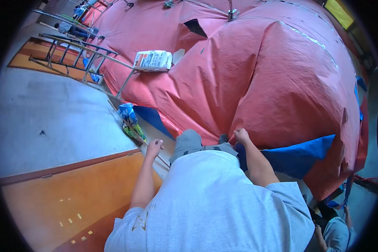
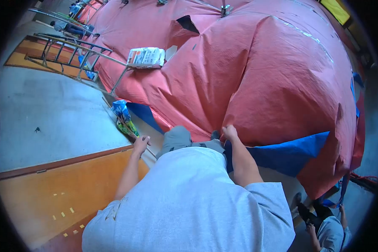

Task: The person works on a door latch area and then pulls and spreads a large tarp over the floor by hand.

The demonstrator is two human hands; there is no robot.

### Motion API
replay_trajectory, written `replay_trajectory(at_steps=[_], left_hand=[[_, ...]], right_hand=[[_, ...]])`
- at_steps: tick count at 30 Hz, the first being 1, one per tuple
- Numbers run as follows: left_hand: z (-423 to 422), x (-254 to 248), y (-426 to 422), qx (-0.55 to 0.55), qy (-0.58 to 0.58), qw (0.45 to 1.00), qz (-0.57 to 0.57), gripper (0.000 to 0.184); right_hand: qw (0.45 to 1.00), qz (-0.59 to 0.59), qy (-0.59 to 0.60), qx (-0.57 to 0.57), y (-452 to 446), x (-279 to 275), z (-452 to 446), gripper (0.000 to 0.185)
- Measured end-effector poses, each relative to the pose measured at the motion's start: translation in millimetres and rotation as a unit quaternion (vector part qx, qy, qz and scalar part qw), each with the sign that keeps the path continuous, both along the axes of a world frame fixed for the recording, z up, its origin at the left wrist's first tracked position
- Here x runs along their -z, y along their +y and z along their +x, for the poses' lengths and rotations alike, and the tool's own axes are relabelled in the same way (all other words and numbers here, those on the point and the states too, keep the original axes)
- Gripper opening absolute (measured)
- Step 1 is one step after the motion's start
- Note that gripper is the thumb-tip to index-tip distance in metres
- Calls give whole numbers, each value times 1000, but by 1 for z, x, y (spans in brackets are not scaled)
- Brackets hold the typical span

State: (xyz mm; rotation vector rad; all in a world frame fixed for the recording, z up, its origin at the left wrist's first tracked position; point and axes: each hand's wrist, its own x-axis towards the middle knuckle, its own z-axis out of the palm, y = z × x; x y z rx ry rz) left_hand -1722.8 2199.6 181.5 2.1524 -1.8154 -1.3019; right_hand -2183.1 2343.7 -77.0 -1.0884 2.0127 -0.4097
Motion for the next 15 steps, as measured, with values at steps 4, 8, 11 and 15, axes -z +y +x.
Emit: replay_trajectory(at_steps=[4, 8, 11, 15], left_hand=[[56, 78, 37, 4, -116, 992, 54, 37], [141, 197, 108, -1, -82, 991, 109, 37], [152, 198, 122, -69, -69, 973, 209, 36], [158, 207, 54, -116, -26, 960, 254, 34]], right_hand=[[988, -30, -132, 76, -74, -31, -2, 24], [982, 7, -159, 99, -95, -67, -4, 23], [985, 81, -127, 81, -74, -45, -3, 22], [993, 113, 2, -43, -36, 38, 7, 20]])
